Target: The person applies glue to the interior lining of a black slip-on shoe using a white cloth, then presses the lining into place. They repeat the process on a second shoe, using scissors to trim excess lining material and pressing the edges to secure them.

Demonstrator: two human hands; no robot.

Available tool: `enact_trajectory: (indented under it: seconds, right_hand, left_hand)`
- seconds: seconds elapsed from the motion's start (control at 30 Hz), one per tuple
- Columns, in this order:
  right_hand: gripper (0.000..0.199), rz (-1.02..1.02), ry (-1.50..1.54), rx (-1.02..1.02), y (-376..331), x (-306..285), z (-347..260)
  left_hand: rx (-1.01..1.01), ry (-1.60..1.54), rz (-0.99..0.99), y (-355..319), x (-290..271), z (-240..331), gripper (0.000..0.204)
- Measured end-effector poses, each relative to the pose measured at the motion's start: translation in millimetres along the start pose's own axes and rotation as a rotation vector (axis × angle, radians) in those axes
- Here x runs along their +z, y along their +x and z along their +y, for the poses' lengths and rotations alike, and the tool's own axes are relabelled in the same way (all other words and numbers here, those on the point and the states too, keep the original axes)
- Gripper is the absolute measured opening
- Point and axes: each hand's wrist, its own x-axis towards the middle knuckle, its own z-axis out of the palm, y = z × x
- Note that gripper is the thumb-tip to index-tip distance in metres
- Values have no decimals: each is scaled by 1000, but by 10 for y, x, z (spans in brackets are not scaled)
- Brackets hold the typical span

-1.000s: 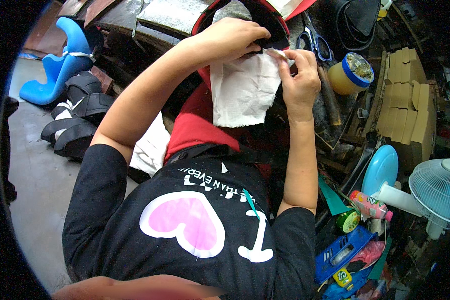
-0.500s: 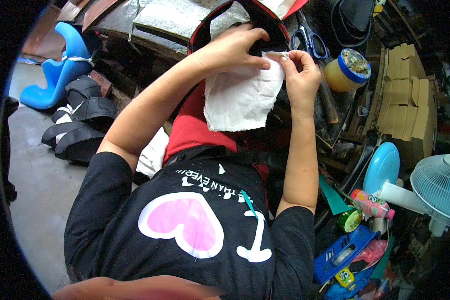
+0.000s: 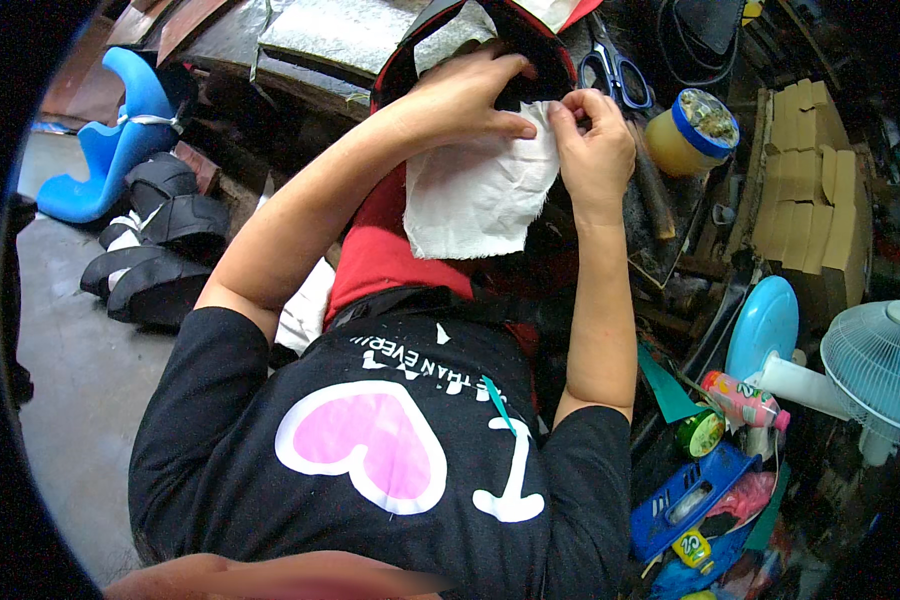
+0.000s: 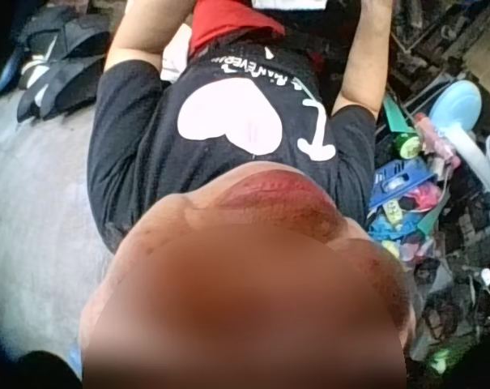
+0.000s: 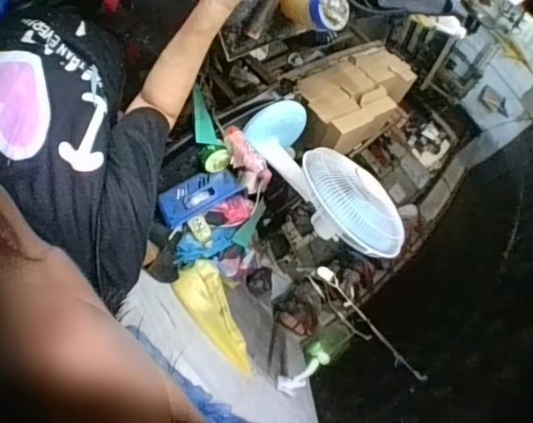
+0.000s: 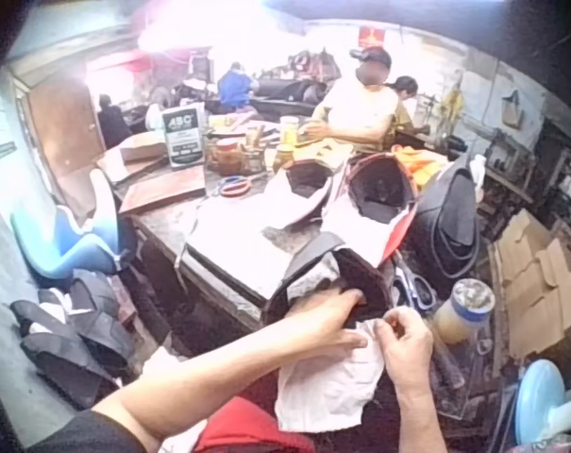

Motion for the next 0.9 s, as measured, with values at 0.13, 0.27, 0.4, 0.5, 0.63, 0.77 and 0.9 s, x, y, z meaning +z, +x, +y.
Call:
enact_trajectory:
  seconds: [0.13, 0.27, 0.4, 0.5, 0.63, 0.77, 0.9]
  right_hand:
    - [10, 113, -56, -94, 20, 32, -78]
    - [13, 100, -45, -37, 12, 52, -76]
    - [16, -9, 150, 123, -17, -78, -33]
    - [33, -30, 353, 215, -33, -170, -20]
    - [50, -150, 290, 140, -21, -158, -19]
    - [63, -160, 337, 143, 19, -35, 1]
    - [62, -64, 418, 161, 6, 91, 16]
  left_hand:
    - [19, -33, -7, -31, 21, -5, 70]
    - [26, -45, -14, -43, 7, -8, 70]
    - [31, -118, 39, -71, -19, 11, 63]
    - [57, -128, 7, -94, -16, 25, 49]
    - [90, -148, 50, -120, 24, 44, 37]
    - [182, -346, -45, -160, -80, -7, 29]
    - [-73, -853, -156, -179, -236, -20, 36]
